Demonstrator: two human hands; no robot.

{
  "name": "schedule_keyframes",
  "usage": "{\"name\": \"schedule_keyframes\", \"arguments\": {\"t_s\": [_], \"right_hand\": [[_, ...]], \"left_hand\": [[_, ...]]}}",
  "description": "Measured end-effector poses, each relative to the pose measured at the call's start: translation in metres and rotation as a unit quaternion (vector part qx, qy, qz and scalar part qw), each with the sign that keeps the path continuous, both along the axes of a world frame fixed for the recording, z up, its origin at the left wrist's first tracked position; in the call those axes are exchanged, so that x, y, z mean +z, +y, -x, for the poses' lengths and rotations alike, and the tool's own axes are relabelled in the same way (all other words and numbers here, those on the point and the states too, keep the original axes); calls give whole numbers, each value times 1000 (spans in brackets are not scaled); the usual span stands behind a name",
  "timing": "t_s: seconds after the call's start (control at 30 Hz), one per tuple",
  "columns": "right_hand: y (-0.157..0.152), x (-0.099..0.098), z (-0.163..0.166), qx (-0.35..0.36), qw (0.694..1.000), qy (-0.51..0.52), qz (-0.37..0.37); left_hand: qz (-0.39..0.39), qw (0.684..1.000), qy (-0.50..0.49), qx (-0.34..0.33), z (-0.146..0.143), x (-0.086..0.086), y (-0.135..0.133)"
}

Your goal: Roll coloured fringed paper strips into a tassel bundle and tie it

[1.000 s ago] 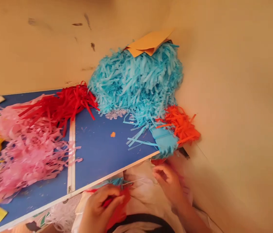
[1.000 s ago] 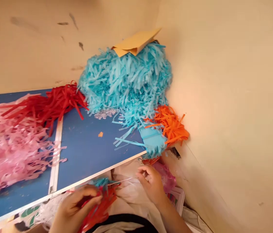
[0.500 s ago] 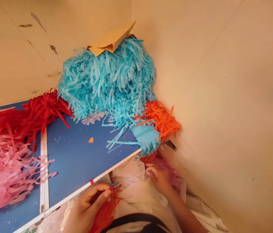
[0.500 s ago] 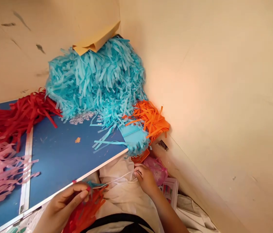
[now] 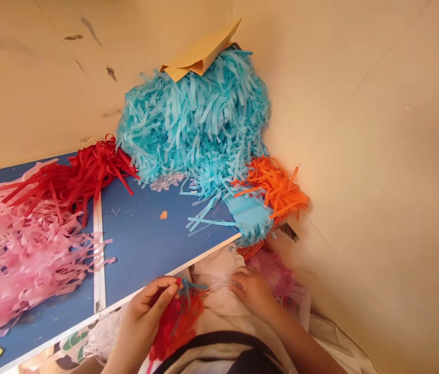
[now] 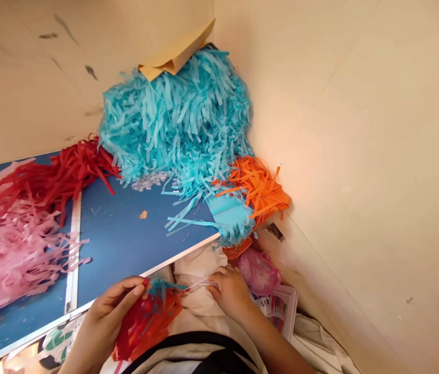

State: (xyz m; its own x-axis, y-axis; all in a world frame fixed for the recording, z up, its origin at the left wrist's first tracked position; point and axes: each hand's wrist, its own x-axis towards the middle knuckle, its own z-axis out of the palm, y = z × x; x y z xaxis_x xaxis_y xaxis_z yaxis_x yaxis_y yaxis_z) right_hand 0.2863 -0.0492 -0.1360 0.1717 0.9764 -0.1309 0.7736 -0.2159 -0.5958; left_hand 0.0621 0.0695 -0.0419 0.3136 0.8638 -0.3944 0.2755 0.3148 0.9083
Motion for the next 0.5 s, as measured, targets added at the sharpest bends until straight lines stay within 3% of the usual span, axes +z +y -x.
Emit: {"name": "schedule_keyframes", "arguments": {"t_s": [0.13,0.37,0.43,0.5], "right_hand": [[11,1,16,35,999,-27,-10],[28,-10,32,70,997,-27,-32],[26,-5,26,47,997,20,-49],[25,9,23,-21,985,156,-75]], "left_hand": [[-2,999,-22,38,-3,4,-6],[-19,999,-18,42,3,10,-9],[-23,998,-22,54,7,7,-7],[-2,996,-55,73,9,3,-6]]}}
